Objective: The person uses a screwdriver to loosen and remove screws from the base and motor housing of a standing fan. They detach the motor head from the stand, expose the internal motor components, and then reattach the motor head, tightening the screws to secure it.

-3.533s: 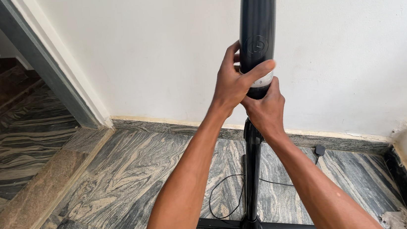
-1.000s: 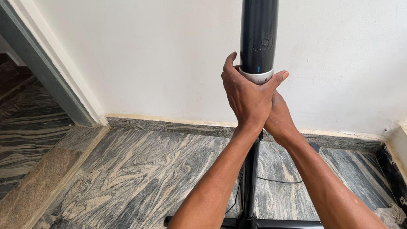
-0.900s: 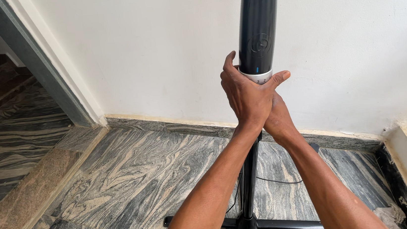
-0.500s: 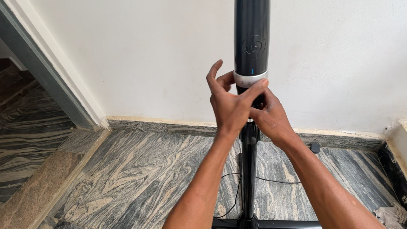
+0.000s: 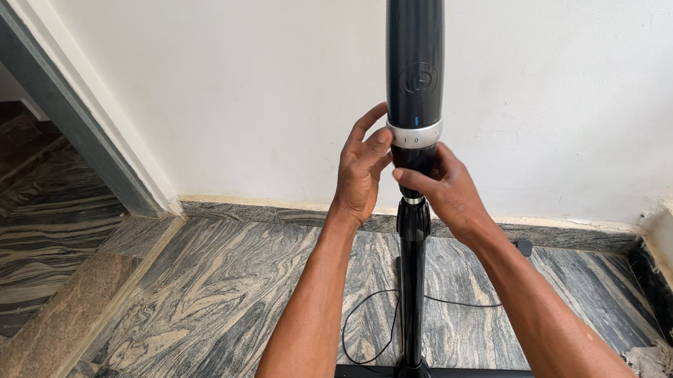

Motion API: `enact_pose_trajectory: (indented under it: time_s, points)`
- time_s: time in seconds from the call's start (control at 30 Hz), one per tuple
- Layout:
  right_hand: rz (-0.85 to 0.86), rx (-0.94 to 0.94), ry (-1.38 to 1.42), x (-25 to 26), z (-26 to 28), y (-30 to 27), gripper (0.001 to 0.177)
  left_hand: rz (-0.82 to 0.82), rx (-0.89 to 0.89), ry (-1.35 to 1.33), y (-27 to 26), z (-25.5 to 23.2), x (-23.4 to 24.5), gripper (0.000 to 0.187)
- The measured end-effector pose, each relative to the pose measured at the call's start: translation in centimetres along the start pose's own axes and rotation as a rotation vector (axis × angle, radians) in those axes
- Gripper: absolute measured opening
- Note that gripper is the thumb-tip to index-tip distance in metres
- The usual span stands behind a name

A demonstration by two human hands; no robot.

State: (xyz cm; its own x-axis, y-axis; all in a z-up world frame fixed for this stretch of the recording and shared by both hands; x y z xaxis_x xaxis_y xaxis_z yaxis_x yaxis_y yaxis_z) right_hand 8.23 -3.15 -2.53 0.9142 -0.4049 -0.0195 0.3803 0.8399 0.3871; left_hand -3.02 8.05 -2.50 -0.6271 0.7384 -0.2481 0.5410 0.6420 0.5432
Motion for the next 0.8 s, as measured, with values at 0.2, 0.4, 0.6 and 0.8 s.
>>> enact_pose_trajectory:
  time_s: [0.2, 0.4, 0.6, 0.8]
  points:
    - [-0.075, -0.011, -0.038, 0.2, 1.3, -0.1, 0.057, -0.155, 0.040, 0.066, -1.7, 0.5, 1.0, 0.059]
    - [-0.070, -0.047, -0.045, 0.0, 2.0, 0.0, 0.064, -0.163, 0.074, 0.089, -2.7, 1.9, 1.0, 0.057]
    - [-0.023, 0.163, 0.113, 2.0, 5.8, 3.0, 0.087, -0.003, 0.077, 0.177, -3.6, 3.0, -0.3, 0.059]
    - [0.005, -0.007, -0.017, 3.2, 8.7, 5.2, 0.077, 0.042, 0.081, 0.182, -4.4, 2.9, -1.9, 0.050]
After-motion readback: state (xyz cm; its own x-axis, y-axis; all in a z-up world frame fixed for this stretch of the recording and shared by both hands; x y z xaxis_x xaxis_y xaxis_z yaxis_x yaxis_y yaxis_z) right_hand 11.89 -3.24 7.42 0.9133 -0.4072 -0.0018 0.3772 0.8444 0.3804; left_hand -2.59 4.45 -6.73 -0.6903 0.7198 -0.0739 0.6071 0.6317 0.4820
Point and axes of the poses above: each hand's wrist, its own y-axis towards the middle knuckle, its own x-axis out of the back of the hand, z = x × y, the point moved 1 cm from there along y, towards the middle knuckle, and after that the axes turned 8 degrees about y, right-handed, at the moved point
